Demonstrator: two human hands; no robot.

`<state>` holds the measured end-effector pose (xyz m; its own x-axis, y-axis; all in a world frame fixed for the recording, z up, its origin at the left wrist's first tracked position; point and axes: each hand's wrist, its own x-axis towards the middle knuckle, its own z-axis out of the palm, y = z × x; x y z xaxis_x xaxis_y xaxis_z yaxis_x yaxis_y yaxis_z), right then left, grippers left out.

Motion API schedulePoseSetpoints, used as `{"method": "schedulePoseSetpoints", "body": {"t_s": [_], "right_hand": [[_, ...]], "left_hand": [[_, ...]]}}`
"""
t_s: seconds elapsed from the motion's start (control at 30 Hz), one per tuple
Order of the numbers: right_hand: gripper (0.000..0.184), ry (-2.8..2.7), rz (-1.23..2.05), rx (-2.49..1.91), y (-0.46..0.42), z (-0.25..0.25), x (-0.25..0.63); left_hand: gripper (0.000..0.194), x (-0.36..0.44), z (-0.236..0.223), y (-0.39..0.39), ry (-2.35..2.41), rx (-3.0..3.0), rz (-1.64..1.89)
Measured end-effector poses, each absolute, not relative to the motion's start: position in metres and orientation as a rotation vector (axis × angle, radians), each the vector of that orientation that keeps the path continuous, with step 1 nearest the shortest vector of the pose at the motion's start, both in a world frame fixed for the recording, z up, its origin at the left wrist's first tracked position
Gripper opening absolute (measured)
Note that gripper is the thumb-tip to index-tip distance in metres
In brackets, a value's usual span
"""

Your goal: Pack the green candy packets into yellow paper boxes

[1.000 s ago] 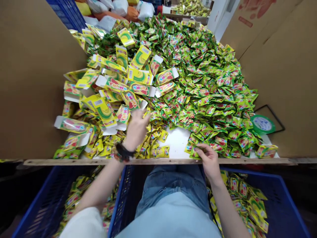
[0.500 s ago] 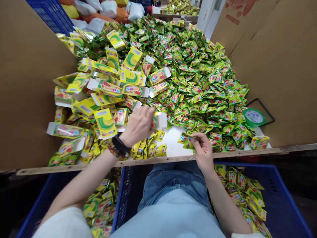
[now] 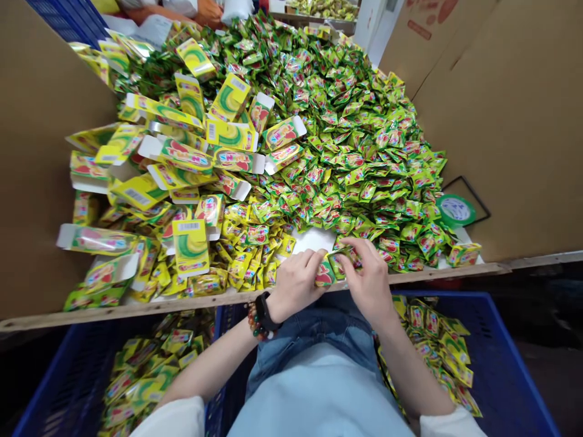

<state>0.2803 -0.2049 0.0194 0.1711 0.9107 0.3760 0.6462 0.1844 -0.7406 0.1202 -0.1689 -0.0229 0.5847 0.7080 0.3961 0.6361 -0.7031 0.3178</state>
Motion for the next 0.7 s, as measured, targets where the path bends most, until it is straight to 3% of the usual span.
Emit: {"method": "schedulePoseSetpoints", "body": {"t_s": [0.17, 0.5, 0.7], "right_hand": [[0.011, -1.525, -0.055, -1.429, -0.208, 0.002, 0.265], [0.015, -1.786, -0.049, -1.603, -0.226, -0.006, 0.257], [0.035, -1.706, -0.133, -1.532, -0.231, -0.023, 0.247]], "left_hand": [[0.047, 0.133, -0.041, -0.184, 1.169, 2.273, 1.012], [0.038, 0.155, -0.07, -0.204, 1.276, 1.988, 1.311], [0.039, 0.157, -0.071, -0.201, 1.285, 1.992, 1.358]]}}
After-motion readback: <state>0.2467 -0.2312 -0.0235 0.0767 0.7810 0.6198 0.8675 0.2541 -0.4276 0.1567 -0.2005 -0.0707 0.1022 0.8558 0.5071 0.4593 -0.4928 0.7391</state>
